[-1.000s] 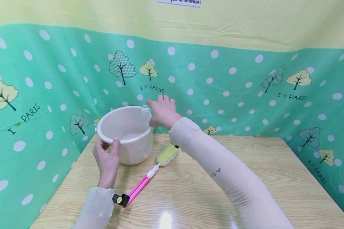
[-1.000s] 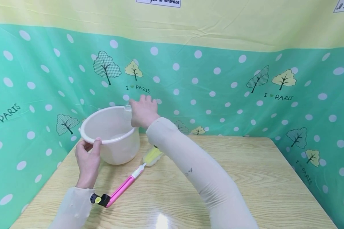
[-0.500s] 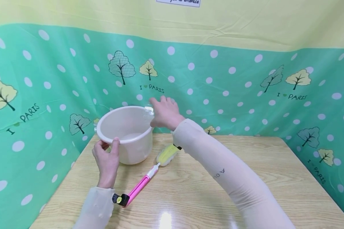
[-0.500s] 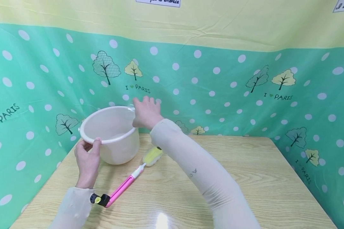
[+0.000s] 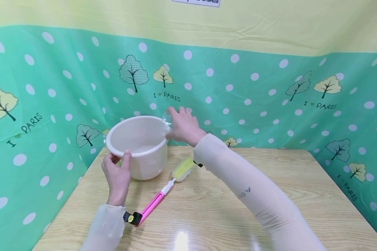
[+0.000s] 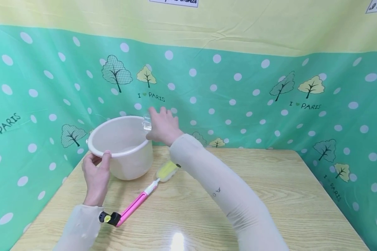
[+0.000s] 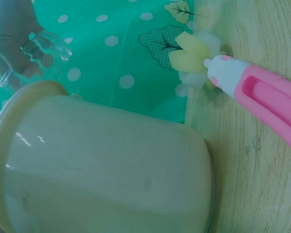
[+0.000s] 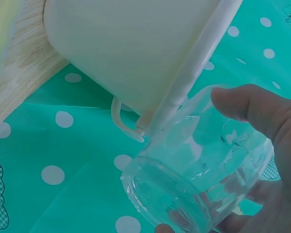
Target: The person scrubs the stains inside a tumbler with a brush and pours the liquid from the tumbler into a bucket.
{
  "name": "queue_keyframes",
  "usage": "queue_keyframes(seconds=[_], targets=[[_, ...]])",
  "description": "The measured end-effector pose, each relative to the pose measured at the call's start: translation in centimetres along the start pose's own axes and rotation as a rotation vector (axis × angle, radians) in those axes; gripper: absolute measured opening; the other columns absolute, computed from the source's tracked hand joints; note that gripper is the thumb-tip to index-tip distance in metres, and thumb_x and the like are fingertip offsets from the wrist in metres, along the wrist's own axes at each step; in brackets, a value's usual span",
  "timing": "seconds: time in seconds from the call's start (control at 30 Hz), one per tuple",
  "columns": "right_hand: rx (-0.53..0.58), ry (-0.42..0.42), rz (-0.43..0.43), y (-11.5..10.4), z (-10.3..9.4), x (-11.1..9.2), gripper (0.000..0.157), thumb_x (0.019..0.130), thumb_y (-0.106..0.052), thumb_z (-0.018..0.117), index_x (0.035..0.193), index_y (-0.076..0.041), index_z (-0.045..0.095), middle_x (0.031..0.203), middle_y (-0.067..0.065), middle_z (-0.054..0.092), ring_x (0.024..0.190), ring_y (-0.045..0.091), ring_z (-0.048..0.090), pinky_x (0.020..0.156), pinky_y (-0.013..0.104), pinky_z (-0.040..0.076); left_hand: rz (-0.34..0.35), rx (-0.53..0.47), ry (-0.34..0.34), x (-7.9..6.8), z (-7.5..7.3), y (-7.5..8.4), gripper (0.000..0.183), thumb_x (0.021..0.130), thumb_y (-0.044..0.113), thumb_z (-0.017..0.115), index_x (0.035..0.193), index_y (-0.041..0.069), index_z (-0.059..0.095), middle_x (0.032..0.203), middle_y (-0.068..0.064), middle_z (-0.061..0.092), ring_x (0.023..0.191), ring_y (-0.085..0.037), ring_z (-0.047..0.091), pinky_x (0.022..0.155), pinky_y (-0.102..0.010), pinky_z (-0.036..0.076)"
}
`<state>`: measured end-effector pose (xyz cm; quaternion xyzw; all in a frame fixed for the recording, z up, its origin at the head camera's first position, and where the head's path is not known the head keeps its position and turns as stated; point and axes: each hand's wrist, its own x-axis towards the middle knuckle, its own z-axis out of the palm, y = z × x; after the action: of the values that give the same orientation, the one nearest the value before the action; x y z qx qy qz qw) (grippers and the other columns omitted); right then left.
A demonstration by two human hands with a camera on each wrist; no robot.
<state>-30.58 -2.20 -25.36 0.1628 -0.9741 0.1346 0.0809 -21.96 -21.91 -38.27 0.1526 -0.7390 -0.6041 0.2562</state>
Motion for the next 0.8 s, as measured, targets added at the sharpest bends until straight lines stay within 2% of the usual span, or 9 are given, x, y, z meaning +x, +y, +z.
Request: queue_keyframes(seconds=[0.27, 0.5, 0.7, 0.8], targets=[[0.09, 0.021, -0.012, 0.5, 0.3, -0.4, 0.086, 0.068, -0.034, 0.081, 0.14, -0.019, 0.035, 0.117, 0.005, 0.045, 0.1, 0.02, 0.042, 0.074, 0.035, 0.047, -0.005, 0.0, -0.006, -0.1, 0.0, 0.0, 0.063, 0.092, 0.047, 0.056, 0.135, 0.005, 0.037, 0.131, -0.007, 0.031, 0.122, -0.022, 0.033, 0.101, -0.046, 0.031], [0.187, 0.033, 0.021, 1.1, 0.5, -0.8, 0.091, 0.066, -0.03, 0.082, 0.14, -0.014, 0.032, 0.115, 0.006, 0.042, 0.098, 0.019, 0.044, 0.075, 0.034, 0.049, -0.009, 0.0, -0.004, -0.1, 0.1, 0.1, 0.063, 0.092, 0.047, 0.056, 0.134, 0.005, 0.037, 0.13, -0.007, 0.031, 0.122, -0.022, 0.032, 0.101, -0.047, 0.031], [0.218, 0.043, 0.021, 1.8, 0.8, -1.3, 0.098, 0.067, -0.034, 0.083, 0.145, -0.011, 0.028, 0.12, 0.007, 0.039, 0.097, 0.02, 0.047, 0.076, 0.035, 0.05, -0.018, 0.0, -0.007, -0.1, 0.1, 0.2, 0.064, 0.091, 0.048, 0.056, 0.135, 0.006, 0.036, 0.131, -0.007, 0.03, 0.122, -0.022, 0.032, 0.101, -0.047, 0.031], [0.247, 0.061, 0.011, 2.1, 1.0, -1.5, 0.097, 0.066, -0.038, 0.084, 0.143, -0.012, 0.031, 0.122, 0.006, 0.04, 0.099, 0.021, 0.047, 0.079, 0.036, 0.05, -0.017, 0.0, -0.008, -0.1, 0.1, 0.1, 0.064, 0.092, 0.048, 0.056, 0.135, 0.006, 0.036, 0.131, -0.007, 0.03, 0.122, -0.022, 0.033, 0.101, -0.046, 0.032]])
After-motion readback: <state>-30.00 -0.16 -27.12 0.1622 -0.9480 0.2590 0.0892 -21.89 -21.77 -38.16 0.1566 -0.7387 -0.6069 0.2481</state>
